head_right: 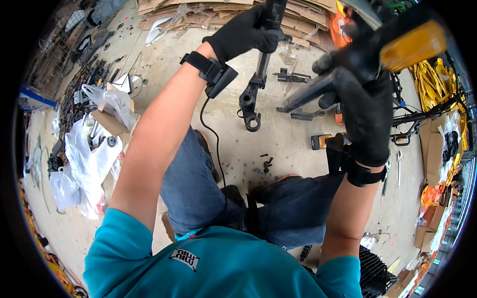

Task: The person holds and aligns the front fork tubes of a motorcycle into the triple clamps while sitting on the floor, and uses a screwdriver to tighten components on the forks.

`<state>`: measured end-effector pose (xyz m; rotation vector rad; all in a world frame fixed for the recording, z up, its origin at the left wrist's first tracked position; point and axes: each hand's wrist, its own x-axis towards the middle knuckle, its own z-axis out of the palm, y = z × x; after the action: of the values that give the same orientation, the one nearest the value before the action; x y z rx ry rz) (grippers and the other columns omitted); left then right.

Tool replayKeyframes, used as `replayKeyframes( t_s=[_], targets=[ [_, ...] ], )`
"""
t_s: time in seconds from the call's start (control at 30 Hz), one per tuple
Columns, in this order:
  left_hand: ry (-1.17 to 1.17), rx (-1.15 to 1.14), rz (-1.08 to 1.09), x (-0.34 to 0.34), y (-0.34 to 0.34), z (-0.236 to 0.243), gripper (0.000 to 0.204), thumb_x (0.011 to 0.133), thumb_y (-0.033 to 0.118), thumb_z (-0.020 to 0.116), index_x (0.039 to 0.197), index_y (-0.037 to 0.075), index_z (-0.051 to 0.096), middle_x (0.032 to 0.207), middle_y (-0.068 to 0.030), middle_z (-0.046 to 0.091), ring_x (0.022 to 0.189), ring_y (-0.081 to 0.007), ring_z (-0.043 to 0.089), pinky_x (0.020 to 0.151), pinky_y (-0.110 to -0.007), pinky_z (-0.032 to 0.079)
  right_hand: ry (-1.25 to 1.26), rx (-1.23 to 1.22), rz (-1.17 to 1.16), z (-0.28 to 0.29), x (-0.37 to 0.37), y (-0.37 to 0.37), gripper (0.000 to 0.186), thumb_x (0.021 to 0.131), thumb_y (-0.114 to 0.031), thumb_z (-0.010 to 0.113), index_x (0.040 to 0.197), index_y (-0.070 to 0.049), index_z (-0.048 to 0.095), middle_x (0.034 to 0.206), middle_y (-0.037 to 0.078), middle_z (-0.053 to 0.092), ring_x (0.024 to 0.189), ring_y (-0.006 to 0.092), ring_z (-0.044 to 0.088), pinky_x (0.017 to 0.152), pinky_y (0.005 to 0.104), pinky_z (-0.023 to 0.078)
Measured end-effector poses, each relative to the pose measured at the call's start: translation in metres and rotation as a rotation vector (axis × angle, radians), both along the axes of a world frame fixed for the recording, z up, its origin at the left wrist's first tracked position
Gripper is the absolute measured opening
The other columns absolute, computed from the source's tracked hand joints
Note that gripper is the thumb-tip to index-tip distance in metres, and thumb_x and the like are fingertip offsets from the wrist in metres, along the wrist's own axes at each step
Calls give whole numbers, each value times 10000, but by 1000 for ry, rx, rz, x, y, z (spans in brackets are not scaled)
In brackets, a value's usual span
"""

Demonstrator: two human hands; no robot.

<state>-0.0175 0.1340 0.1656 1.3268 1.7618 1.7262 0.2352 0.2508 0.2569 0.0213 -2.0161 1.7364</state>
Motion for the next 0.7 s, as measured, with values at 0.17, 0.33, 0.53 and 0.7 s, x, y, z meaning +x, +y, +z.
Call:
replayKeyframes(
  t_s=[0.17, 0.33, 0.53, 0.7],
  targets=[
    [107, 50, 72, -1, -5, 1, 519, 881, 275, 818, 1289, 28, 614, 948, -75, 701, 823, -144, 674, 783, -349, 567, -129, -209, -160, -99, 15, 21, 509, 938, -48, 664, 1421, 7, 513, 1058, 103, 684, 944, 197, 716, 737, 280, 624],
    [-143, 83, -117, 2, -13, 11, 218, 912, 79, 749, 1032, 86, 567, 817, 34, 550, 717, -80, 517, 651, -262, 479, -229, -422, -157, -206, 14, 43, 304, 1004, -69, 668, 1299, -22, 612, 1276, 80, 646, 1170, 216, 663, 927, 405, 628],
    [-231, 45, -141, 6, -20, 23, 237, 912, 41, 738, 1013, 38, 524, 773, -16, 556, 628, -112, 543, 583, -294, 479, -68, 847, -251, -235, 32, 43, 476, 835, 23, 804, 1280, 5, 636, 1113, 137, 704, 961, 250, 704, 836, 351, 609],
    [-232, 72, -166, 6, -29, 22, 183, 934, 59, 725, 961, 30, 546, 728, -8, 545, 610, -101, 524, 570, -279, 443, -241, 63, -210, -213, 34, 41, 384, 952, -47, 715, 1322, 6, 625, 1195, 171, 698, 1038, 251, 714, 856, 384, 637]
  ],
)
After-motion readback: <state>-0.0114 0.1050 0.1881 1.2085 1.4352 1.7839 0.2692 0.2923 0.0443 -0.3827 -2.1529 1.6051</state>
